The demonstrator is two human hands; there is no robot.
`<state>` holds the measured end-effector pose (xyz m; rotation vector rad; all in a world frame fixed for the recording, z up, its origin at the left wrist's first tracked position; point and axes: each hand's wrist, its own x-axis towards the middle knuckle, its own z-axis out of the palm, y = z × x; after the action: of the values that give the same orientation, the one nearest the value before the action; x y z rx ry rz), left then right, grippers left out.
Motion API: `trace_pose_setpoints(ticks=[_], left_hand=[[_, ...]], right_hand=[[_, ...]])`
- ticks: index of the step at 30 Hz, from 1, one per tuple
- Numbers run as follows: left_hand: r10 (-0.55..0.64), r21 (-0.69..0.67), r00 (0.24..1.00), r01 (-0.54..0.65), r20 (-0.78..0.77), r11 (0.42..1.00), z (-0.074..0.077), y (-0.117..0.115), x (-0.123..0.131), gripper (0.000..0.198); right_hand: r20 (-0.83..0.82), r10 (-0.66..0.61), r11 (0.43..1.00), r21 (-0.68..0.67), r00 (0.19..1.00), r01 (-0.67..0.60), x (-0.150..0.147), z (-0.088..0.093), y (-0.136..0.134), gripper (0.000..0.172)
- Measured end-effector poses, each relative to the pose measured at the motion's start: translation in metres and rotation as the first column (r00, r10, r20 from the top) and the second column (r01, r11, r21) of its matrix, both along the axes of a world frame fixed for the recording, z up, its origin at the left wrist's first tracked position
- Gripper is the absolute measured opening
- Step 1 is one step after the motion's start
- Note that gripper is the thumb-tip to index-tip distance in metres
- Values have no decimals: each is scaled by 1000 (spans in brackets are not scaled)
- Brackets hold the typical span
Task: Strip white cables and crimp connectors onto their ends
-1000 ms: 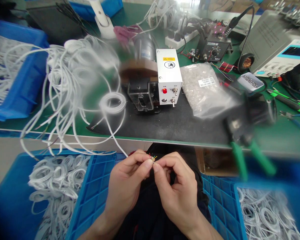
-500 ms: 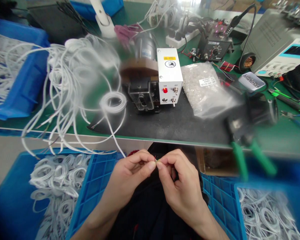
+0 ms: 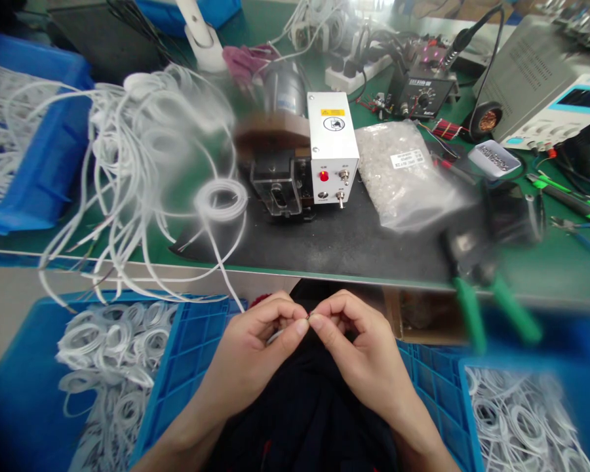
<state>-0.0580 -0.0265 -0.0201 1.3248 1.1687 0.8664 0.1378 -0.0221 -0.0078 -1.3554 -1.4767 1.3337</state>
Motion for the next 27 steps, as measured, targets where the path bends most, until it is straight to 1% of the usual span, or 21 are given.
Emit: trace_pose_setpoints(ticks=[2, 5, 9, 14, 17, 19, 21, 22, 25, 27], left_hand=[[-7, 27, 999, 8, -38, 1000, 1, 0, 2, 14], [-6, 99, 995, 16, -100, 995, 4, 1, 4, 13], [36, 163, 986, -8, -165, 987, 6, 0, 4, 13], [106, 223, 978, -64, -181, 973, 8, -3, 6, 13], [173, 273, 969, -121, -176, 955, 8, -5, 9, 11], [195, 287, 964, -138, -179, 948, 8, -6, 10, 10], [171, 270, 968, -118, -182, 956, 8, -5, 10, 9], [140, 252, 973, -91, -183, 963, 9, -4, 9, 10], [25, 191, 986, 8, -165, 982, 9, 0, 4, 12], [-5, 162, 991, 26, -133, 986, 9, 2, 2, 13]], right_hand=[[-25, -5, 1000, -9, 1000, 5, 0, 0, 0, 5], [-27, -11, 1000, 26, 1000, 12, -2, 2, -1, 3], [22, -9, 997, 78, 1000, 7, -4, 5, -1, 13], [96, -52, 993, 108, 994, 41, -9, 1, -6, 15], [137, -101, 985, 151, 985, 80, -12, -3, -11, 15], [155, -128, 979, 181, 980, 99, -13, -4, -12, 15], [165, -133, 976, 192, 977, 101, -11, -3, -13, 14], [168, -122, 978, 188, 978, 89, -10, -2, -12, 14], [160, -52, 989, 145, 986, 29, -7, 1, -7, 16], [142, -17, 994, 108, 990, 2, -7, 5, -3, 18]])
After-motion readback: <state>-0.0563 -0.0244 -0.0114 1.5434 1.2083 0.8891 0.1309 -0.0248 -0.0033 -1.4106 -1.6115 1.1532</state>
